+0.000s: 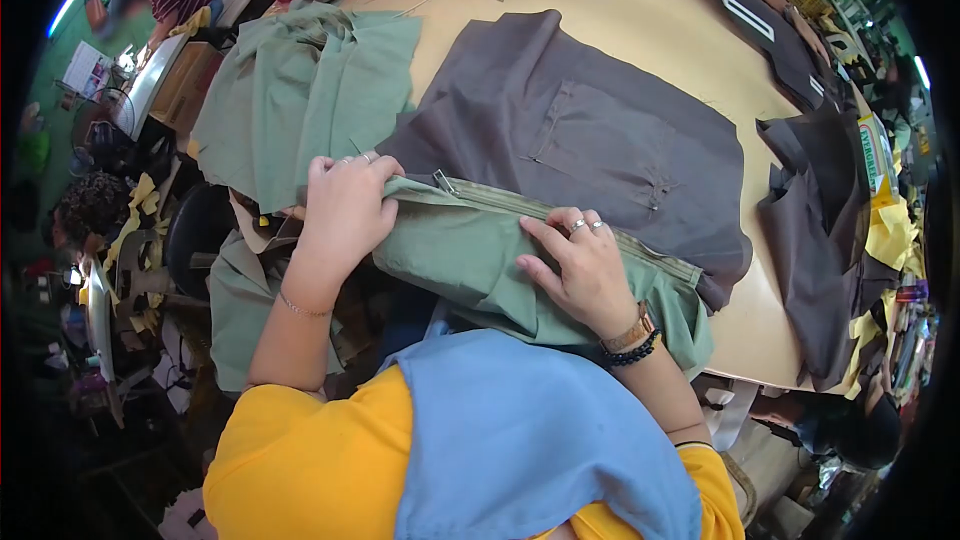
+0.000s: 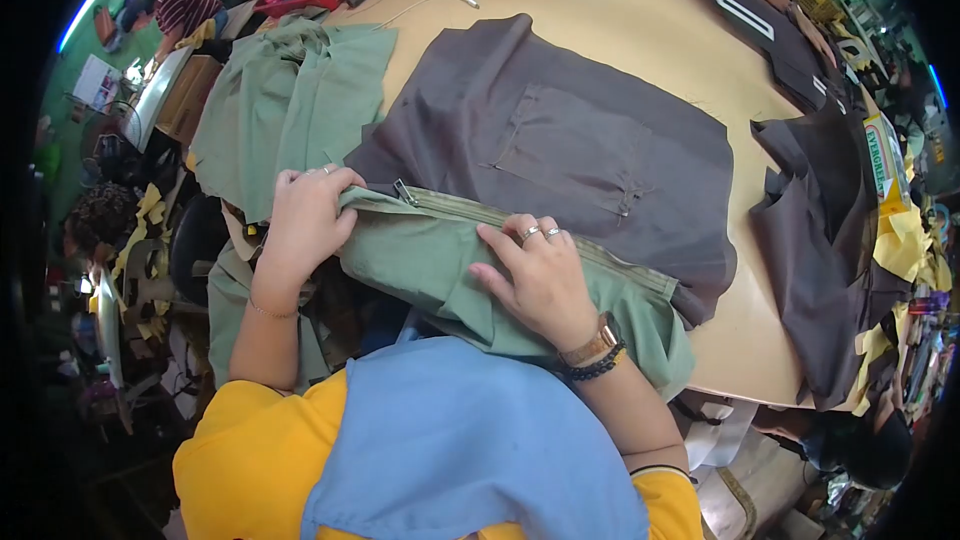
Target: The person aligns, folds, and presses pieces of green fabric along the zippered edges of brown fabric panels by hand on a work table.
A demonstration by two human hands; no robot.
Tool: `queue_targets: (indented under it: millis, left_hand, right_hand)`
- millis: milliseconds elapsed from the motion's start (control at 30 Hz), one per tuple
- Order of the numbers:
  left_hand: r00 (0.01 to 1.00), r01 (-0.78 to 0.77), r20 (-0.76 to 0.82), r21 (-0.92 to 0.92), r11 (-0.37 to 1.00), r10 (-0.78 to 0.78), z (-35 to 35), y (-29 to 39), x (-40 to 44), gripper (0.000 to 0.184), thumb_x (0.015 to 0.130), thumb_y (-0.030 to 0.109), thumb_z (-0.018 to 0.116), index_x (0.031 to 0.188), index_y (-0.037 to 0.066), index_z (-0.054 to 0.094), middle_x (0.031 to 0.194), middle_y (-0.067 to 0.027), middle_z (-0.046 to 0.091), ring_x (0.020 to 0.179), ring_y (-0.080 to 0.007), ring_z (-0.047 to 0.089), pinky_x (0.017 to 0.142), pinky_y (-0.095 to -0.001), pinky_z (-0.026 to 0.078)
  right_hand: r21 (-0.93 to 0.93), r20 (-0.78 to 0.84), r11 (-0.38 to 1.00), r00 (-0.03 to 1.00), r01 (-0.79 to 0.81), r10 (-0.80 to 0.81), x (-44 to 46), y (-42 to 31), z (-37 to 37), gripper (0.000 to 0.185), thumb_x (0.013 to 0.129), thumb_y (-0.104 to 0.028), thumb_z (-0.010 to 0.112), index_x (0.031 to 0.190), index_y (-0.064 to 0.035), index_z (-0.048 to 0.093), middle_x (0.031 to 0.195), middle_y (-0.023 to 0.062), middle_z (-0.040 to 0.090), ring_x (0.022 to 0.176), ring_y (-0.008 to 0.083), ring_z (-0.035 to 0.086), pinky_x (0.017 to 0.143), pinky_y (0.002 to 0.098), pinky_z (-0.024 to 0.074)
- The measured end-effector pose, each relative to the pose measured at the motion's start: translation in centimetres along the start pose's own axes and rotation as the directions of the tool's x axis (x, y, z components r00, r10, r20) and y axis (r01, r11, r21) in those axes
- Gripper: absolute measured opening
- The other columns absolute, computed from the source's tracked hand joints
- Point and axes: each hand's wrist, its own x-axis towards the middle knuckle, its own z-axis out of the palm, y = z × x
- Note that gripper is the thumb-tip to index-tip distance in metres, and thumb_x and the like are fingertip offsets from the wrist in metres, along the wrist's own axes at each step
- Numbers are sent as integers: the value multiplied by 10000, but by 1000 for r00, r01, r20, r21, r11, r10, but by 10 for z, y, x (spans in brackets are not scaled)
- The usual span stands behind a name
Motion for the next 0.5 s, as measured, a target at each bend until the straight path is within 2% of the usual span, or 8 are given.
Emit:
queue_targets:
  millis: [67,167,267,367,467,500]
  left_hand:
    - [997,-79,5,-54,995,80,-8,0,-1,235,825,186,717,1038,88,707,1005,-72,697,984,-290,646,955,-416,407]
    - [995,-53,64,-301,952,76,-21,5,6,216,865,200,721,1058,103,718,1023,-61,681,998,-291,634,970,-387,411]
    - [988,-146,-69,-193,970,135,3,-8,19,184,896,189,723,1061,108,725,1028,-56,673,981,-280,632,959,-384,417]
    - [965,-257,-116,-205,944,237,19,-5,22,168,904,151,724,1067,112,735,992,-53,669,948,-287,630,946,-375,428]
    - [969,-248,-61,-175,953,241,26,0,26,163,891,141,739,1048,99,749,978,-57,681,936,-259,653,914,-390,463]
    - [953,-274,-192,-220,936,233,17,3,29,163,884,137,744,1043,103,749,1009,-56,692,938,-254,661,902,-394,476]
  right_hand:
    - [4,-2,1000,1000,-1,1,0,0,0,414,881,-341,748,1219,-105,703,1082,73,616,925,269,572,796,399,469]
    - [9,-11,1000,1000,0,0,-1,1,1,409,882,-338,748,1215,-103,705,1075,71,615,924,268,572,791,399,469]
    - [8,-18,1000,1000,5,-5,-1,1,1,404,884,-336,746,1211,-101,709,1070,69,614,923,266,572,790,398,467]
    - [14,-12,1000,1000,-2,2,0,0,1,399,885,-333,745,1206,-100,712,1068,68,614,922,265,573,792,394,466]
    - [22,28,999,999,-29,28,-1,-1,-2,403,895,-325,739,1228,-101,707,1082,79,612,946,275,567,817,402,469]
    - [23,43,999,998,-41,40,0,-1,-2,406,900,-322,736,1240,-102,704,1089,85,611,958,280,564,829,407,471]
